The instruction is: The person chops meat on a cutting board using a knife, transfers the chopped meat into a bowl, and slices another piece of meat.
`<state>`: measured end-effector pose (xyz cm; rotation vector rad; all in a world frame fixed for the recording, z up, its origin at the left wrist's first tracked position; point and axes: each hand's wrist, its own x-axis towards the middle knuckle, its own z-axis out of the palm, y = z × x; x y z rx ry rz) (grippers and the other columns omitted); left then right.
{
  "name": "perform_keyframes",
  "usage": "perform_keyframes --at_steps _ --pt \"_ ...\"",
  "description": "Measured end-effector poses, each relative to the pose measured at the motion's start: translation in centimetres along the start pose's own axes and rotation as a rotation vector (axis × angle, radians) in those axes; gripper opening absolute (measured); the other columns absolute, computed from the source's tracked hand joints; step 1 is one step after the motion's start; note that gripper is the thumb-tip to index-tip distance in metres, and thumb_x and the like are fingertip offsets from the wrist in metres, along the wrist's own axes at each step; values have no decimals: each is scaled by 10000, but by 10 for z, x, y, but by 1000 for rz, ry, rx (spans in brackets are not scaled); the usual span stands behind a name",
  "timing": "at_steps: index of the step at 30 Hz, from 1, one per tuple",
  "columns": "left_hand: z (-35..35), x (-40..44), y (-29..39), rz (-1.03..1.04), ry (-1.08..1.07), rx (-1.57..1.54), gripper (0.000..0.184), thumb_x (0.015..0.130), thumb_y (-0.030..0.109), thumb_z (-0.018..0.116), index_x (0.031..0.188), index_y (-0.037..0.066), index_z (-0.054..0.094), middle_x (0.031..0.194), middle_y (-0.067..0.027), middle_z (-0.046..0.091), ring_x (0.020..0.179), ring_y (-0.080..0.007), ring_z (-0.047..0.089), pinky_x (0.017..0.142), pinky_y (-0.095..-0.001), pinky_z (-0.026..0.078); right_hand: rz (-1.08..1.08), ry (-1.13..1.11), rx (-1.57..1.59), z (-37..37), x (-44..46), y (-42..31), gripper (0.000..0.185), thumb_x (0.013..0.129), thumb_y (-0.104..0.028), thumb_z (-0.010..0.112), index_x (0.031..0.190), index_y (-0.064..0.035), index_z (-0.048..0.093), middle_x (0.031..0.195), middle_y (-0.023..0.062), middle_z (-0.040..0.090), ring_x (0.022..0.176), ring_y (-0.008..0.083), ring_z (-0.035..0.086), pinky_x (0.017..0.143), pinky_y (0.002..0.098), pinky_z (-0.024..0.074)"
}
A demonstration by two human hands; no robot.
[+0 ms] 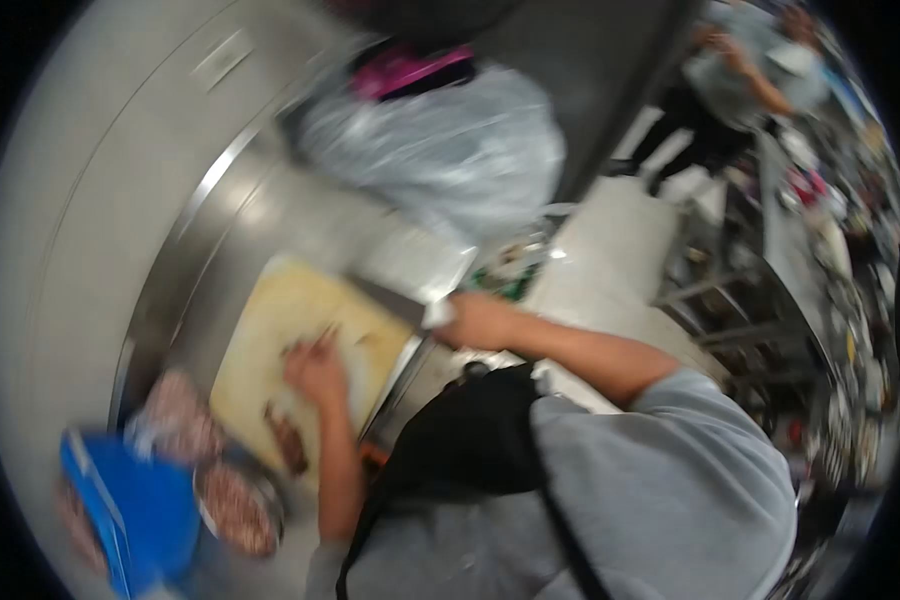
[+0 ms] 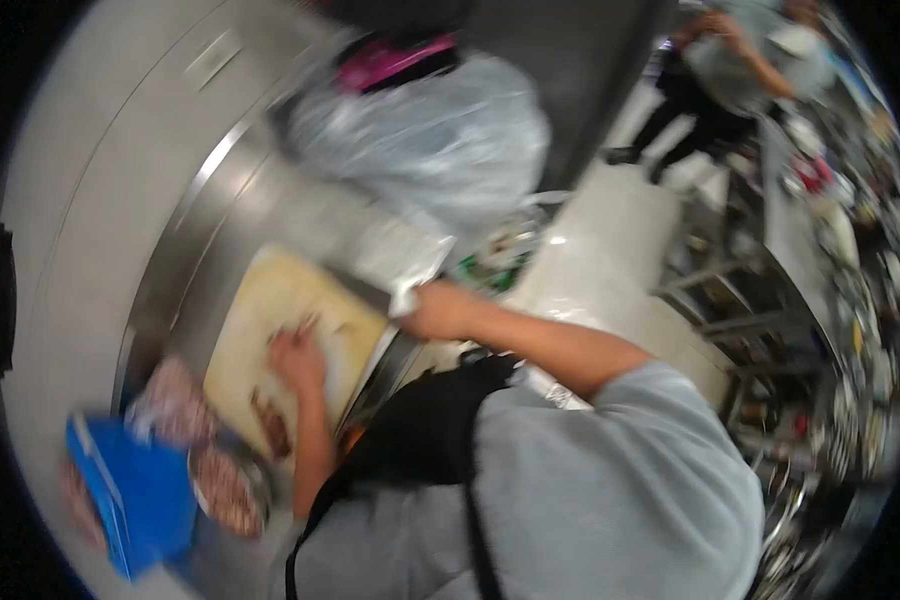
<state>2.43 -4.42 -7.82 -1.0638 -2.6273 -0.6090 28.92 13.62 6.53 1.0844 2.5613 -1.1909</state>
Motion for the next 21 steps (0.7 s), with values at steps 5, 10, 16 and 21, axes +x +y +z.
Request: perform_keyframes --at_steps 5,10,16,21 --pt "-26 -17 4 -80 158 8 442 934 404 655 1181 39 699 1175 -188 646 1221 -387 553 1079 -547 340 83 -11 25 -22 -26 2 571 948 -418 578 1161 109 629 1149 327 659 1122 444 631 987 476 478" --pt "-26 -19 46 310 -43 -140 213 844 279 725 970 109 745 1067 -91 669 1081 -328 598 969 -520 412 15 63 -51 -3 -8 30 647 925 -449 640 1246 109 587 1097 325 686 1010 406 693 881 476 540" --pt "2 -42 21 324 79 -49 86 785 186 720 758 110 691 834 -92 615 892 -323 570 809 -499 403 -17 -74 -84 0 -8 23 613 926 -467 623 1271 39 591 1157 291 679 1107 439 645 956 493 504" --pt "-54 -26 12 144 113 -7 509 746 180 796 1204 34 628 1340 -210 533 1295 -424 457 1088 -583 333 -56 -79 -17 1 -16 20 534 929 -419 622 1265 -4 605 1167 265 682 1132 421 638 967 486 494"
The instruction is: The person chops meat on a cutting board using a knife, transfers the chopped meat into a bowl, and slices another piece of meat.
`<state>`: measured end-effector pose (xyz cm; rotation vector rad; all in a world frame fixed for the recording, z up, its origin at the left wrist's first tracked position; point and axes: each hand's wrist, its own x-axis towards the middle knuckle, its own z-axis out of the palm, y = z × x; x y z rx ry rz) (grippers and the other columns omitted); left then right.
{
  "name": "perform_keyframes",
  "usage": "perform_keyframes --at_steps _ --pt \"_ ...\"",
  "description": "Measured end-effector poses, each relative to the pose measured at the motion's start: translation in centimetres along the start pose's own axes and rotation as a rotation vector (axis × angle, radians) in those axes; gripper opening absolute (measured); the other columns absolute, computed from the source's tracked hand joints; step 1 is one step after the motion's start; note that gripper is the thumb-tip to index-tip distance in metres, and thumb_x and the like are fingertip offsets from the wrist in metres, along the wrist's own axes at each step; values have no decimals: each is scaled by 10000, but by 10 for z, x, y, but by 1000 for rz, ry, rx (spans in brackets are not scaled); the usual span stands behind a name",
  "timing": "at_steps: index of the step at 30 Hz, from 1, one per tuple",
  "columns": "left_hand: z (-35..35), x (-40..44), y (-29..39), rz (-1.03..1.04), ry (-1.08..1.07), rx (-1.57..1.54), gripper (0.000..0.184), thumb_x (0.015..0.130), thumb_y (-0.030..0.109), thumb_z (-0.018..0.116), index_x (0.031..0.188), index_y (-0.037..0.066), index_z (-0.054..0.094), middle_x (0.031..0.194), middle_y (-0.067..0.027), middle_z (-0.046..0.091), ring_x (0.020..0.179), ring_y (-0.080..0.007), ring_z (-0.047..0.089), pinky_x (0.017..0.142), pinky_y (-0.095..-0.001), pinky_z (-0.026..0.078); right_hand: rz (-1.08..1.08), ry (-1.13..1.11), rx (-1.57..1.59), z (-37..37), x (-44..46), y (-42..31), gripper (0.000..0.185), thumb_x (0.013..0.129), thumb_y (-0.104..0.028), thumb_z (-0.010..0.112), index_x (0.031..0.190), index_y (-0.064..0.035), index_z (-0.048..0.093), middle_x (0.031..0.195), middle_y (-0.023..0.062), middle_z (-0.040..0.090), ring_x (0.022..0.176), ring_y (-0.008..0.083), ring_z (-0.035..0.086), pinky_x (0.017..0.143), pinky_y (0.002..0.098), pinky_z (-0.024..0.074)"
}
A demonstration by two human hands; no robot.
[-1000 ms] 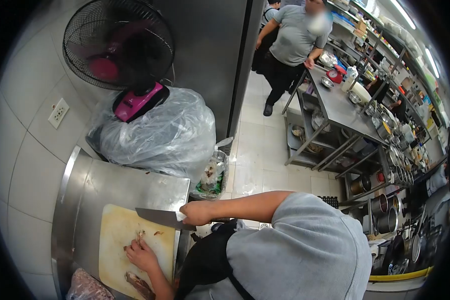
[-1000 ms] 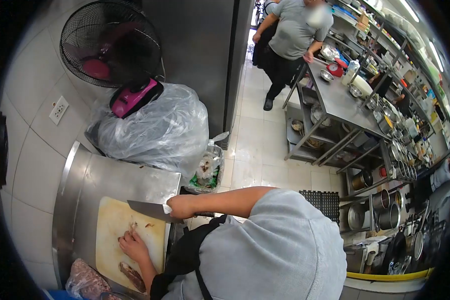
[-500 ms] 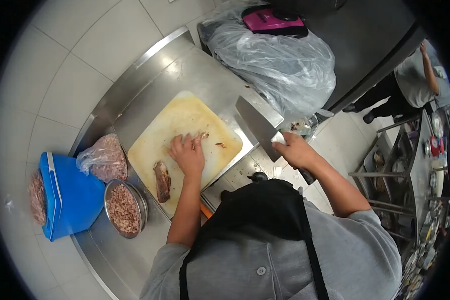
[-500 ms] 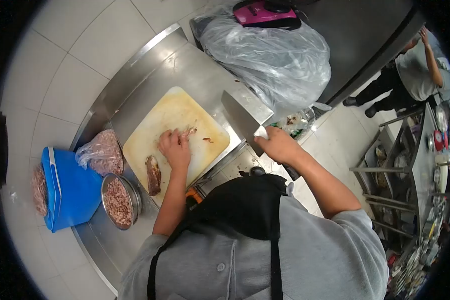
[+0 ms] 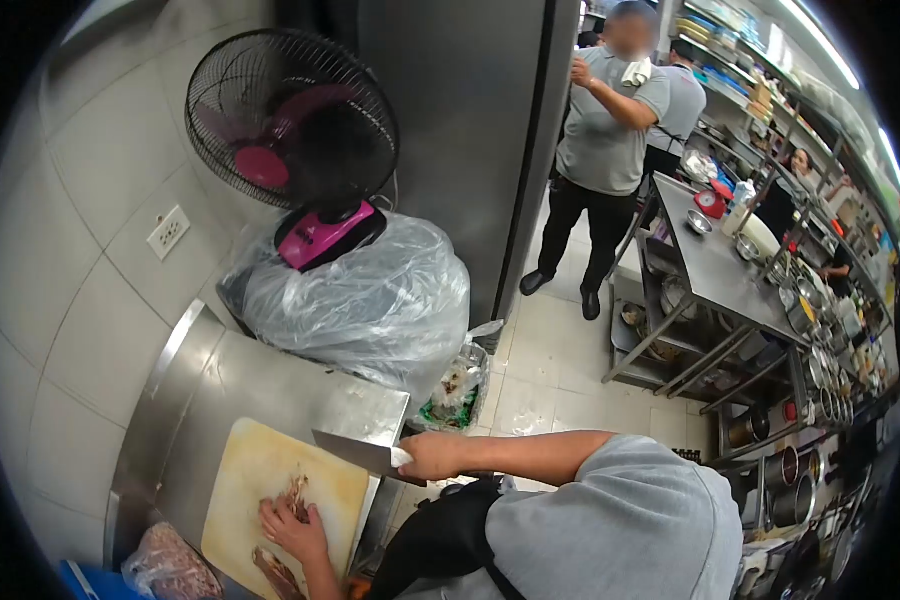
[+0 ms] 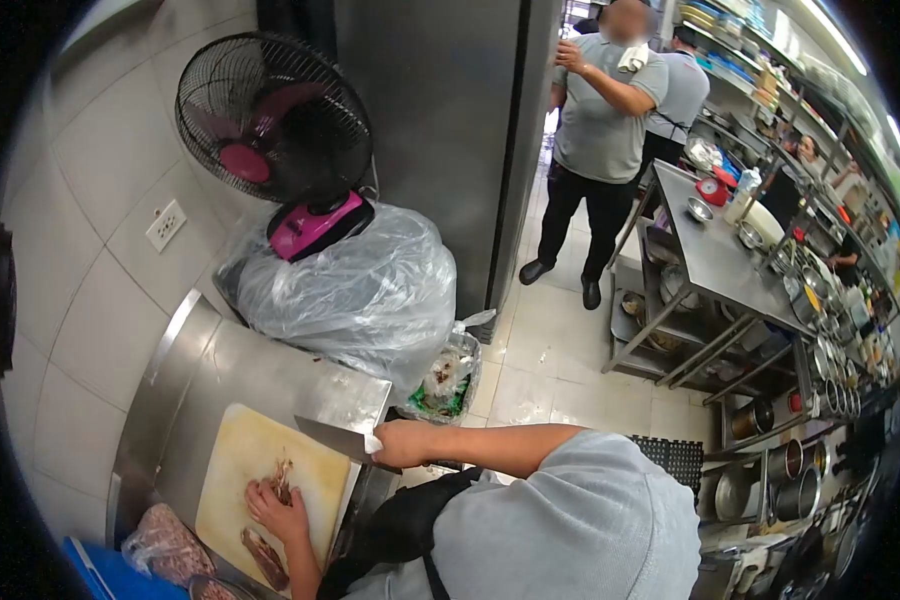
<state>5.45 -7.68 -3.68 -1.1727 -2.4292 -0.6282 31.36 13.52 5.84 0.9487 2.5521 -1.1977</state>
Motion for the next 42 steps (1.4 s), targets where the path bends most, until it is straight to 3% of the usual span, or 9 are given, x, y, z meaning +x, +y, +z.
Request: perform_keyframes --at_steps 1,6,10,16,21,28,30,35,42 --pt "7 4 -6 35 -14 11 668 766 227 796 1347 28 535 1428 -235 462 1355 -453 390 1123 -587 310 27 -10 31 4 4 3 513 914 -394 624 1195 35 627 1129 273 689 1096 414 655 946 476 509" --pt "43 8 -33 -159 -265 -127 647 792 266 787 1333 5 544 1401 -232 483 1330 -457 407 1124 -572 320 -133 116 -30 22 13 8 478 913 -370 625 1095 71 645 968 266 713 915 386 710 817 468 554" --pt "36 10 -23 -308 -412 -201 773 741 320 835 1370 3 518 1399 -241 483 1323 -457 410 1126 -574 321 1 -39 -1 10 14 -9 527 918 -407 621 1170 56 625 1097 286 687 1065 437 656 927 494 507" --pt "28 -1 -33 40 -235 -169 989 595 346 911 1409 -4 474 1409 -256 475 1323 -458 411 1126 -580 314 -40 23 -88 16 17 -12 555 897 -438 638 1157 52 647 1103 297 687 1073 438 657 926 493 522" --pt "55 6 -32 8 -41 -183 280 793 260 745 952 43 665 886 -177 616 936 -383 571 858 -522 451 52 -69 -68 10 15 -28 596 884 -446 661 1228 39 637 1130 287 690 1082 428 662 948 485 520" --pt "13 -6 -3 -131 49 -32 702 743 507 809 1223 17 660 1183 -167 602 1128 -377 533 1012 -509 412 -49 12 -205 24 5 -41 437 968 -333 573 1124 73 609 1110 314 659 1080 460 628 938 501 485" --pt "27 19 -2 -117 104 -42 616 756 485 799 1150 22 695 1141 -173 627 1091 -374 557 984 -496 439 -45 -9 -201 10 25 -34 429 971 -336 570 1099 72 608 1092 312 661 1061 461 634 924 507 487" --pt "32 46 4 -273 -382 -217 426 790 311 785 1065 -11 735 1053 -204 681 1086 -381 599 967 -458 479 -53 20 -208 14 32 -43 410 975 -338 566 1035 66 604 1049 313 665 1018 463 646 888 518 493" --pt "22 21 -9 -12 -42 -296 282 788 204 782 1013 39 739 1067 -150 672 1039 -364 605 924 -428 502 -53 34 -344 11 32 -67 364 985 -305 559 1071 48 578 985 296 685 970 460 667 848 530 517"
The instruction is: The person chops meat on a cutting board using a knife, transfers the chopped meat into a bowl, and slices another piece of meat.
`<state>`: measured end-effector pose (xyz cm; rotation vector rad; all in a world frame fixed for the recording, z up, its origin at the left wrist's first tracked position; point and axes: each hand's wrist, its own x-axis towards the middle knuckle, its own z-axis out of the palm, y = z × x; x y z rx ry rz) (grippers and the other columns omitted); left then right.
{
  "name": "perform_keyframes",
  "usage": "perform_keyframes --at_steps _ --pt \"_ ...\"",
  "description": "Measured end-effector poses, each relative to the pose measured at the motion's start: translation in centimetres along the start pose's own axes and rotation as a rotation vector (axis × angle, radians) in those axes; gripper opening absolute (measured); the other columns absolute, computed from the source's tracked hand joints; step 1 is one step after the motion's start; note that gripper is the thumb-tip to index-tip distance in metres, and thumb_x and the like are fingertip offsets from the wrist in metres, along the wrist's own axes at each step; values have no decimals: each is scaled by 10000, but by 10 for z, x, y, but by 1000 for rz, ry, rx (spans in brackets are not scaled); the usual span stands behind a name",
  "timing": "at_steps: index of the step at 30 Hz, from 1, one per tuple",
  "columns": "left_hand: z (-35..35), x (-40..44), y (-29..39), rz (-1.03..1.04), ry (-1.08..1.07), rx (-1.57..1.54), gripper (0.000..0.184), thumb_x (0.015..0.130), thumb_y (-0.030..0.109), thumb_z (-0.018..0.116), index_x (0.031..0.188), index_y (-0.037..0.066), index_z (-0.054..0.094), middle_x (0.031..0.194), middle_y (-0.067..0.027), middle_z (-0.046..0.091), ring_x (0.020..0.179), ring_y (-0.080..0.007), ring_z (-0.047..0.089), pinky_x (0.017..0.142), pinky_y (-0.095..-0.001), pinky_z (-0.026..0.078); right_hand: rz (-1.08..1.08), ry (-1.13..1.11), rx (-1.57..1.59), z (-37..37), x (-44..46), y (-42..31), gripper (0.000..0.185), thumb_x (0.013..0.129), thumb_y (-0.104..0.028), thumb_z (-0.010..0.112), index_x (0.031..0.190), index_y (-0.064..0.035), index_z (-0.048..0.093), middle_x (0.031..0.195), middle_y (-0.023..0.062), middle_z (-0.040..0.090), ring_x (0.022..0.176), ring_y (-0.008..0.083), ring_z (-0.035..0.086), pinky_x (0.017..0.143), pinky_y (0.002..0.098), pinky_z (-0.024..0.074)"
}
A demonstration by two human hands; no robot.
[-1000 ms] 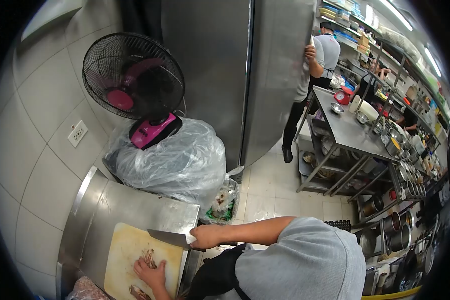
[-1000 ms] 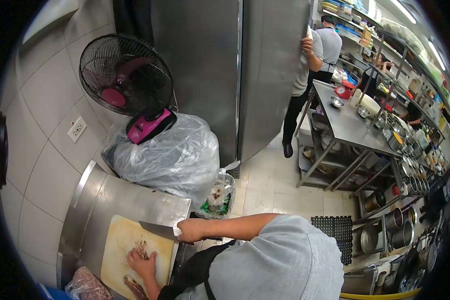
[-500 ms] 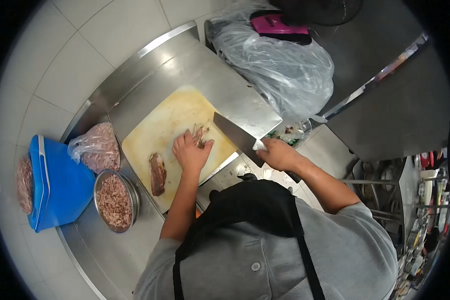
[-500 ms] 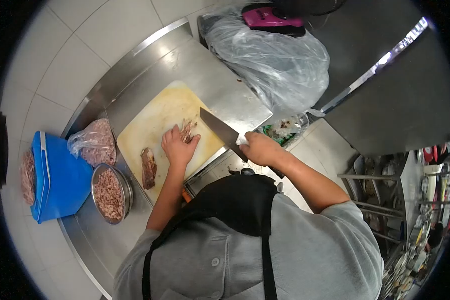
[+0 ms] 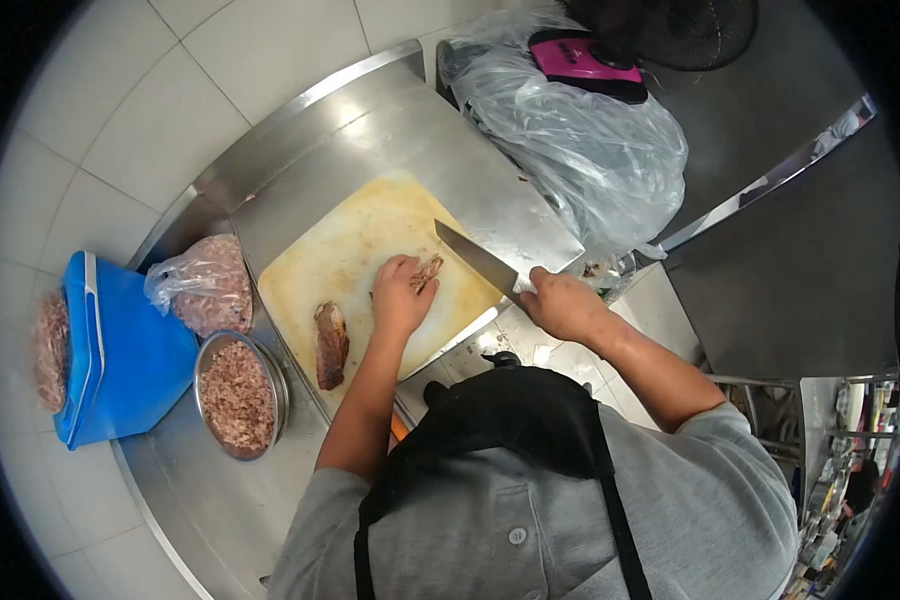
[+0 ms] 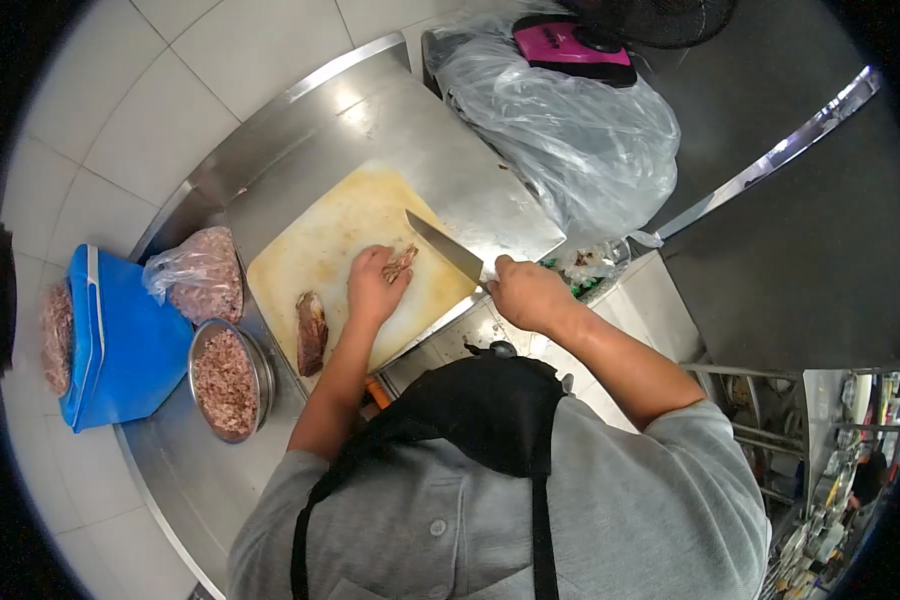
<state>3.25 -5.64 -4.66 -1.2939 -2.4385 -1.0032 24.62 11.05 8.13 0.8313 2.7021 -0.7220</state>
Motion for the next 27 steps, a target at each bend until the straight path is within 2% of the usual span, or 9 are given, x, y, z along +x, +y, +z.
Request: perform_keyframes --at_steps 2,4,6,10,12,15,20,25,27 --pt "2 -5 -12 -18 -136 -135 252 781 171 784 990 42 732 1072 -142 675 1039 -354 613 918 -420 508 -21 -5 -56 -6 3 -13 346 992 -291 551 1085 42 574 977 291 691 956 454 675 840 531 522" --pt "-1 -2 -5 -34 -95 -176 227 783 156 780 972 42 726 1054 -140 677 1027 -348 616 904 -421 512 -67 -30 -131 -11 8 -29 257 973 -182 517 1061 46 597 971 275 710 932 422 705 819 505 557" --pt "4 3 -9 -49 -52 -222 202 785 140 775 953 43 721 1036 -139 679 1015 -341 620 891 -422 516 -100 -58 -147 10 32 -31 242 958 -162 521 1063 40 602 974 265 713 931 412 710 808 498 561" --pt "21 -2 -20 86 -89 -274 162 781 117 767 914 45 710 1016 -133 678 991 -337 624 873 -426 521 -178 -48 -165 21 67 -49 224 919 -119 527 1066 27 612 975 237 725 907 397 723 761 489 574" --pt "10 0 -12 93 -79 -264 135 785 106 757 897 46 711 1000 -131 678 980 -338 625 869 -426 521 -227 -26 -219 5 58 -55 222 918 -117 517 1062 21 615 973 229 729 880 393 728 729 494 579" --pt "4 3 -7 78 25 -246 122 790 105 747 888 42 712 989 -132 678 983 -346 623 873 -432 519 -152 -81 -273 -6 29 -56 214 922 -131 520 1054 14 605 944 223 731 868 392 731 717 502 580" --pt "20 0 -25 37 -138 -280 160 795 131 736 922 38 708 1019 -144 678 1026 -356 611 900 -445 507 -153 -37 -215 23 54 -51 204 924 -120 520 1060 0 614 936 215 734 871 389 731 722 493 583" --pt "4 1 -16 16 -117 -296 163 772 109 746 918 44 720 986 -143 691 1017 -349 628 921 -420 512 -160 -66 -270 1 24 -58 200 929 -116 509 1042 -2 629 919 207 734 861 380 734 715 483 587" --pt "8 -1 -19 7 -142 -315 167 773 116 747 920 43 718 982 -142 693 1015 -351 629 920 -420 511 -162 -47 -238 25 29 -47 209 933 -120 504 1050 6 622 899 205 732 843 374 734 694 489 585"
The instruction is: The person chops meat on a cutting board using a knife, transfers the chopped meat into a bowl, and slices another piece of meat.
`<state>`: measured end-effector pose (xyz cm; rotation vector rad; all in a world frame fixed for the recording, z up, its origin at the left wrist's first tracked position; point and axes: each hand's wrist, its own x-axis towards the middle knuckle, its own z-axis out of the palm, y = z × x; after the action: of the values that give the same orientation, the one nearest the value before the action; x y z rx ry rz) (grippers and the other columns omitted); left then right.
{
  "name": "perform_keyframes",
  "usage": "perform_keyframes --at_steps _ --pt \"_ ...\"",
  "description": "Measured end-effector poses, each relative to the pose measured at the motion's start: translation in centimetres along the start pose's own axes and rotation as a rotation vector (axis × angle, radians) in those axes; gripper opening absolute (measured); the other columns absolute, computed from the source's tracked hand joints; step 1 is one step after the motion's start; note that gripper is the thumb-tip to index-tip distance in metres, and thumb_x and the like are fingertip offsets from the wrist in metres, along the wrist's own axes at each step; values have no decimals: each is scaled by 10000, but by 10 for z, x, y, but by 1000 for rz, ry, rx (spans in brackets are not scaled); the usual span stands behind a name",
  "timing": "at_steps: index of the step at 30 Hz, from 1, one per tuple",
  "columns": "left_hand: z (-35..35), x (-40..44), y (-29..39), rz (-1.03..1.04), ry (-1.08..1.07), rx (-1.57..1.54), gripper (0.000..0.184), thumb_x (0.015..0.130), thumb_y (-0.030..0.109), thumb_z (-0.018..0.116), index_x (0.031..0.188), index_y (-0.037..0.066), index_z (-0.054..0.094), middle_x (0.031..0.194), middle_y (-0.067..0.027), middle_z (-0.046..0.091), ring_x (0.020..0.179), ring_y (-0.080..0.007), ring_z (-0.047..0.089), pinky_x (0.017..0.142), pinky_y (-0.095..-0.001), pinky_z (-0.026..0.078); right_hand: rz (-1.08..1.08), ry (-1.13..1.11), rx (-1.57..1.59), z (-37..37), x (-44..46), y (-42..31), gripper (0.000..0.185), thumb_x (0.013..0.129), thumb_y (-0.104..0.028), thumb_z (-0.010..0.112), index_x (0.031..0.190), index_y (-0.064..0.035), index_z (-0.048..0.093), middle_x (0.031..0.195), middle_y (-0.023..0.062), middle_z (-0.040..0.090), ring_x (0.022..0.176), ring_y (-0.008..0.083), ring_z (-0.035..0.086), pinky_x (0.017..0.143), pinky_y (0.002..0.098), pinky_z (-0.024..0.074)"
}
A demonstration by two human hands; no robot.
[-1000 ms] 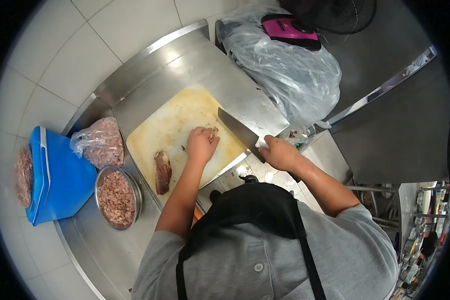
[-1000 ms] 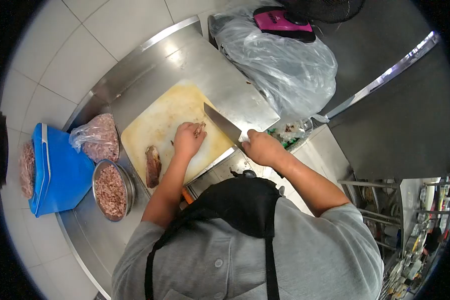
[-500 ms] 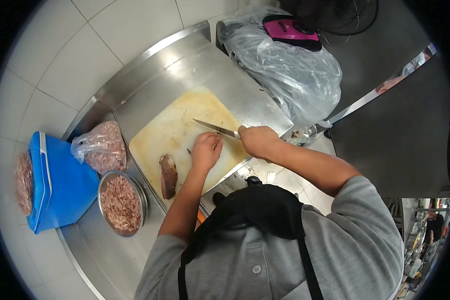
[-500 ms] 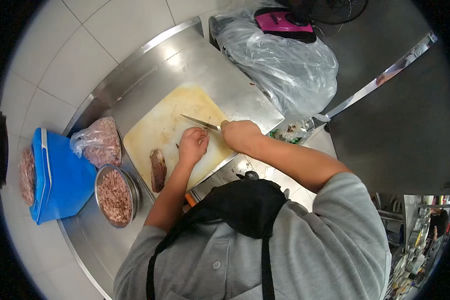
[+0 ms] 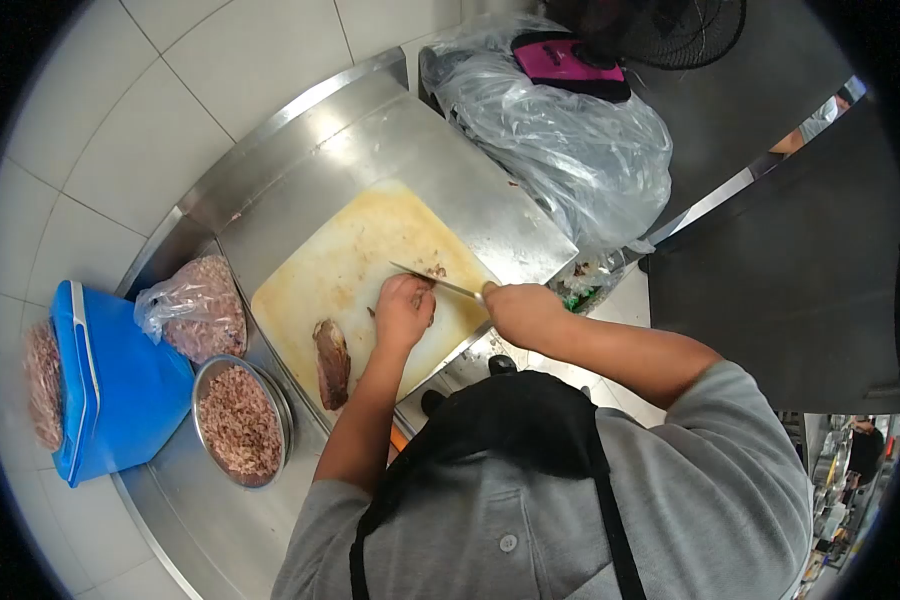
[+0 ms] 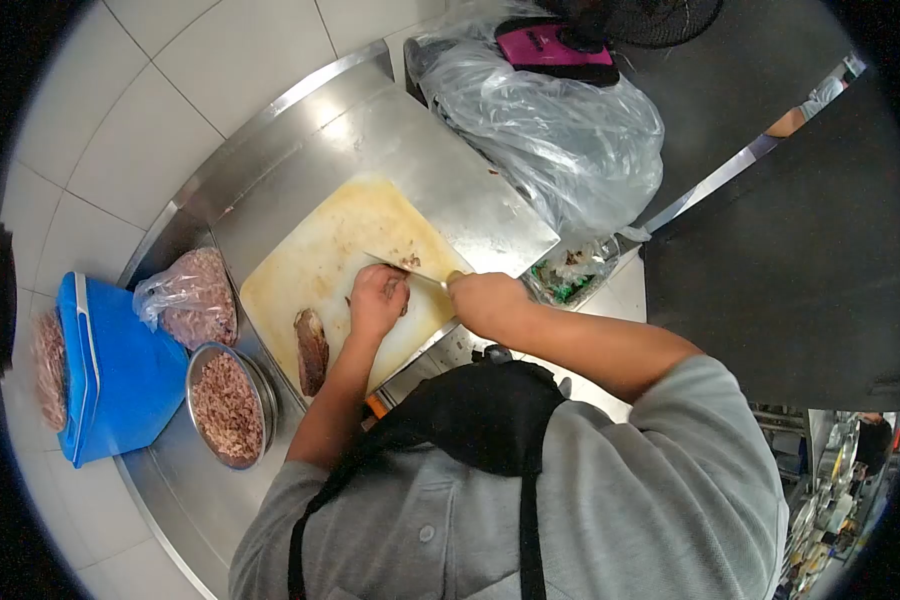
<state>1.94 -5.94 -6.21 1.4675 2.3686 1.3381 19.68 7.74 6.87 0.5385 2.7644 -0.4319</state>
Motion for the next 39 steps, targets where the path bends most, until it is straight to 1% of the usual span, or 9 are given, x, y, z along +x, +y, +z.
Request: perform_keyframes --at_steps 5,8,11,18,20,24,28,35,39 --pt "-7 -1 1 53 -16 37 127 829 124 708 921 37 715 991 -160 692 1020 -364 627 908 -431 509 -95 70 -12 -8 25 -5 200 916 -116 528 1042 13 615 924 221 732 846 389 732 677 483 582" --pt "-10 -6 -1 -11 72 58 144 837 117 681 936 16 708 1030 -175 682 1017 -365 620 910 -437 504 -27 -71 -27 -38 -8 -12 202 913 -104 533 1052 22 608 926 222 731 862 392 732 716 492 582" --pt "6 -15 -21 55 116 40 133 856 122 689 924 9 707 1022 -177 687 997 -365 635 896 -439 513 -10 -32 45 3 10 -8 202 916 -108 531 1048 23 611 930 222 731 868 389 733 733 495 581" --pt "-12 -13 6 -83 145 -36 90 836 70 706 893 1 711 1050 -172 680 992 -360 646 860 -432 531 -46 -60 -15 -28 2 -12 238 929 -111 508 1093 18 623 946 212 736 867 375 737 729 480 589" --pt "-1 -21 -8 39 131 -10 92 820 50 717 900 8 702 1028 -166 675 982 -356 646 858 -425 533 -19 -78 -16 -5 3 -4 235 927 -104 504 1089 12 627 953 224 731 862 373 736 721 478 588" --pt "0 -25 -2 49 158 -18 79 812 52 720 875 16 688 1000 -161 666 961 -359 638 849 -422 527 -102 19 31 9 36 -1 231 927 -119 509 1078 11 627 945 219 730 870 392 730 721 486 586" --pt "-6 -20 -1 56 191 1 66 801 44 718 846 24 675 974 -156 661 944 -358 629 848 -424 517 -33 -62 1 -34 -2 -14 226 924 -101 520 1103 6 606 902 232 721 854 395 721 739 512 562" --pt "-1 -24 -13 100 161 -2 107 799 37 708 902 24 681 992 -159 654 974 -357 615 862 -421 510 -76 -13 9 9 33 -16 228 917 -82 524 1115 2 598 920 230 721 872 392 722 745 499 568" --pt "-8 -27 -3 45 215 -35 91 797 59 708 878 27 680 996 -153 653 977 -357 612 869 -438 501 -20 -116 -20 -40 -5 -23 218 928 -107 517 1085 18 603 962 217 733 898 372 734 749 479 584"
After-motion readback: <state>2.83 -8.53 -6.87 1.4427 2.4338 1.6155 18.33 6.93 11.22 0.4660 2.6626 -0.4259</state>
